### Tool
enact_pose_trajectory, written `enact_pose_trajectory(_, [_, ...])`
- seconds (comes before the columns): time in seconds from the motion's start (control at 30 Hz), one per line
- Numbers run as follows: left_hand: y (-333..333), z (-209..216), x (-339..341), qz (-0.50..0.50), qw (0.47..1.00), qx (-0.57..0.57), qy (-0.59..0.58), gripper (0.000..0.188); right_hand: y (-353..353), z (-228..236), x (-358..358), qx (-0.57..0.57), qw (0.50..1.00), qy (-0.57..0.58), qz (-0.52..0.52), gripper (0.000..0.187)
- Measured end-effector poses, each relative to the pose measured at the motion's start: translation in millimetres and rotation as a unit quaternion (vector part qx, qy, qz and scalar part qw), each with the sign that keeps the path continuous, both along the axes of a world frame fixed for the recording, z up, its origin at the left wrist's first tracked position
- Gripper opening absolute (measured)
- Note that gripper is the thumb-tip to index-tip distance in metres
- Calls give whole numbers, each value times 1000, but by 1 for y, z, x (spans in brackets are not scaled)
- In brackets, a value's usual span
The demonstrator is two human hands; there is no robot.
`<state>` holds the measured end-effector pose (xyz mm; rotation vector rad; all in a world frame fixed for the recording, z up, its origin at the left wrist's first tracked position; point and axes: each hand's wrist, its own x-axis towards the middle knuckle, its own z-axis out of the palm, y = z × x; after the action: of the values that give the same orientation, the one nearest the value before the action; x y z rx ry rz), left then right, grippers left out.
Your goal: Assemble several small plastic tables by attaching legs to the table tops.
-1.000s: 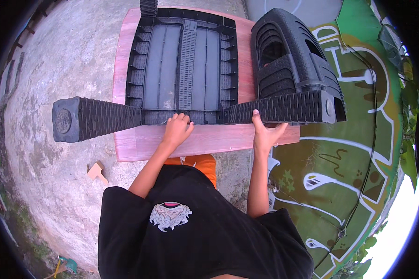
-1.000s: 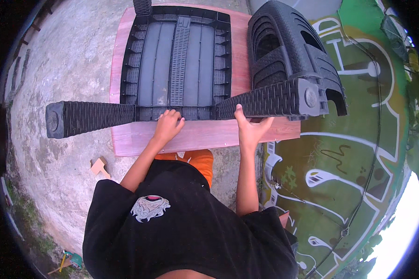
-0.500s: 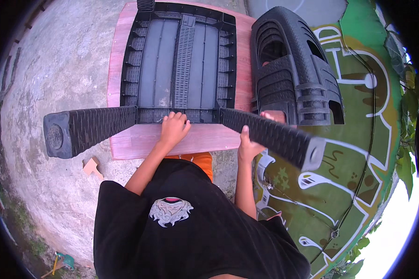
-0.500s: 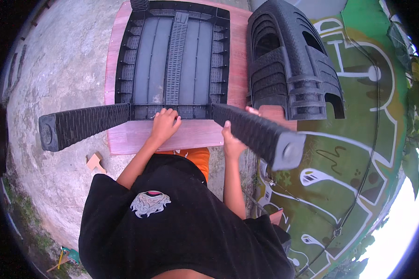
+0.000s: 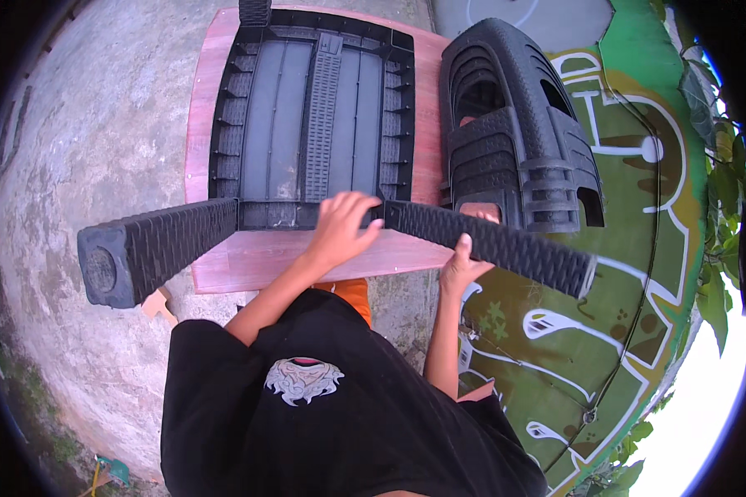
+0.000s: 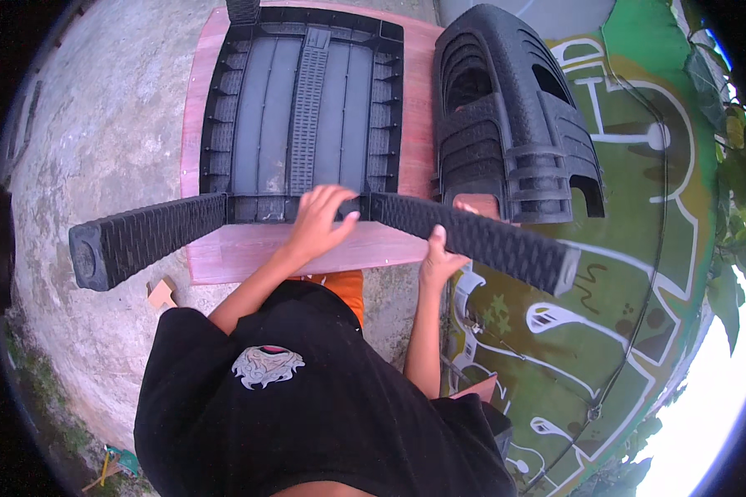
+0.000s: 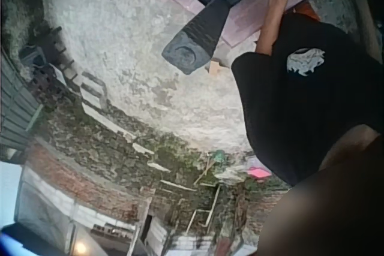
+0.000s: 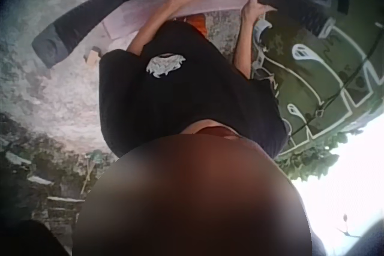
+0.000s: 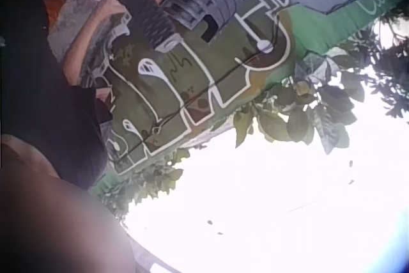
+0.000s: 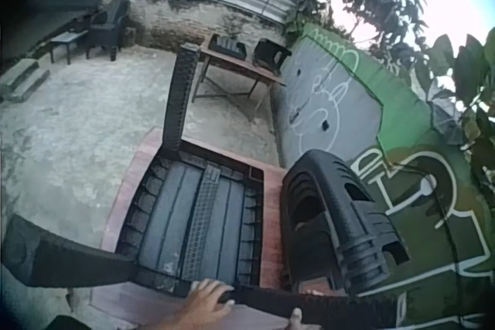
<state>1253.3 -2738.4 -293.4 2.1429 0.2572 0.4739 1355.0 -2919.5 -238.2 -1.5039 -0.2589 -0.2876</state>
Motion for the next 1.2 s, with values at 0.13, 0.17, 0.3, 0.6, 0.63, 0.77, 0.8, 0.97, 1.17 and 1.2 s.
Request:
enact_pose_trajectory(0.13, [-5,46,55,-106,972,-162,-136,43,24,-2,-18,-117,986,-108,49,62])
enact_pose_trajectory(0.17, [-6,56,69,-150,941,-241,-185,47,23,-1,-22,-154,982,-89,55,62])
enact_pose_trajectory(0.3, [-2,130,110,-335,822,-370,-273,62,19,-21,-21,-241,969,36,45,67])
enact_pose_trajectory(0.6, [-17,134,132,-299,857,-369,-197,62,35,-9,-13,-84,994,63,34,80])
enact_pose_trajectory(0.63, [-22,137,134,-292,872,-338,-202,61,29,-14,-12,-85,994,62,29,80])
enact_pose_trajectory(0.77, [-29,142,139,-298,893,-294,-168,60,10,-1,-6,-102,986,115,60,78])
enact_pose_trajectory(0.8, [-28,141,139,-303,902,-275,-138,62,5,10,-5,-127,975,148,108,78])
enact_pose_trajectory(0.97, [-32,133,128,-318,884,-276,-204,66,-41,182,30,-549,815,14,184,34])
enact_pose_trajectory(1.17, [-31,144,125,-328,881,-290,-179,64,-21,339,14,-265,865,-425,18,37])
enact_pose_trajectory(1.2, [-32,144,124,-328,881,-290,-180,64,-14,336,16,-301,856,-417,37,41])
